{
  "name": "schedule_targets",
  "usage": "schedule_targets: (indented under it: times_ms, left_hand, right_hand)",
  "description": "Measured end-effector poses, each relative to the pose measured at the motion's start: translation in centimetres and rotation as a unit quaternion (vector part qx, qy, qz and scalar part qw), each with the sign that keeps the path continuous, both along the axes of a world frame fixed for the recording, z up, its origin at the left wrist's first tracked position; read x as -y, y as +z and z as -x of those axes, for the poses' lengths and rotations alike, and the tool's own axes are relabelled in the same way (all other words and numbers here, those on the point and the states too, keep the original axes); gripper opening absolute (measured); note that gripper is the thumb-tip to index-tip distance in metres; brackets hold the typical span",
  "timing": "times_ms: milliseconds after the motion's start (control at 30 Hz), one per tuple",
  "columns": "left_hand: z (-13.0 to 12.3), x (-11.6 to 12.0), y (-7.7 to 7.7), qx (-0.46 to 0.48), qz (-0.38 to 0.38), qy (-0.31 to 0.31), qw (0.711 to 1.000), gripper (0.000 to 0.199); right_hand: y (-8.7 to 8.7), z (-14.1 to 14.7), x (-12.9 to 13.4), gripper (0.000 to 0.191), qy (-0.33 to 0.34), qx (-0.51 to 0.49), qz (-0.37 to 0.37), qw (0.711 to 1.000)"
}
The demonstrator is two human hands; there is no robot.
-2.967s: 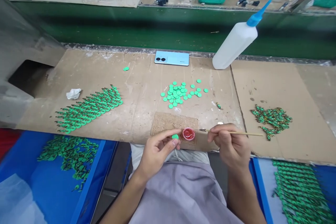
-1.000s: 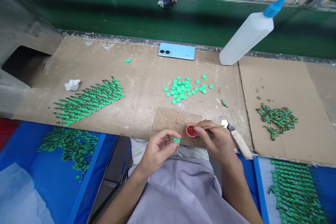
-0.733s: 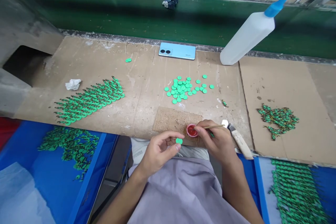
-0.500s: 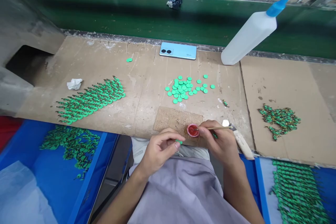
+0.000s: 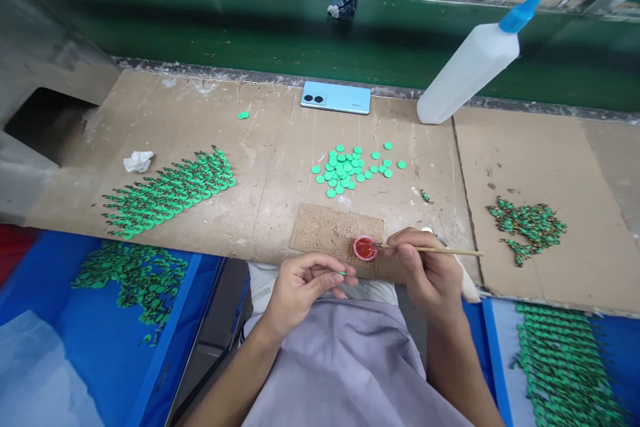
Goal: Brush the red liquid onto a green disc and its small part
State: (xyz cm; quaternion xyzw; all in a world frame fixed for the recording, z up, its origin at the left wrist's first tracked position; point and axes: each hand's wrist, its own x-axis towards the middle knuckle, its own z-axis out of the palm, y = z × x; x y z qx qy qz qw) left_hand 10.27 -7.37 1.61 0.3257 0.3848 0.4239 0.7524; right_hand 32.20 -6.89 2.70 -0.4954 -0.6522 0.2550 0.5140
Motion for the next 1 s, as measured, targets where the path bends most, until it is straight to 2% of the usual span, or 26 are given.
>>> schedule_targets:
  times_ms: [133, 400, 733, 1000]
  left_hand:
    - [-0.19, 0.15, 0.30, 0.007, 0.032, 0.014, 0.999, 0.032]
    - [-0.44, 0.13, 0.65, -0.005, 0.024, 0.055, 0.998, 0.030]
    - [-0.38, 0.02, 0.62, -0.032, 0.026, 0.032, 0.999, 0.034]
    - [-0.68, 0.09, 0.35, -0.045, 0.045, 0.018, 0.998, 0.035]
  right_hand:
    - [-0.48, -0.22, 0.23, 0.020, -0.013, -0.010, 0.005, 1.000]
    - [-0.07, 0.01, -0.18, 0.022, 0.003, 0.033, 0.007, 0.999]
    - [-0.27, 0.11, -0.29, 0.021, 0.050, 0.052, 0.028, 0.997]
    - [-0.20, -0.02, -0.43, 0.017, 0.049, 0.056, 0.020, 0.997]
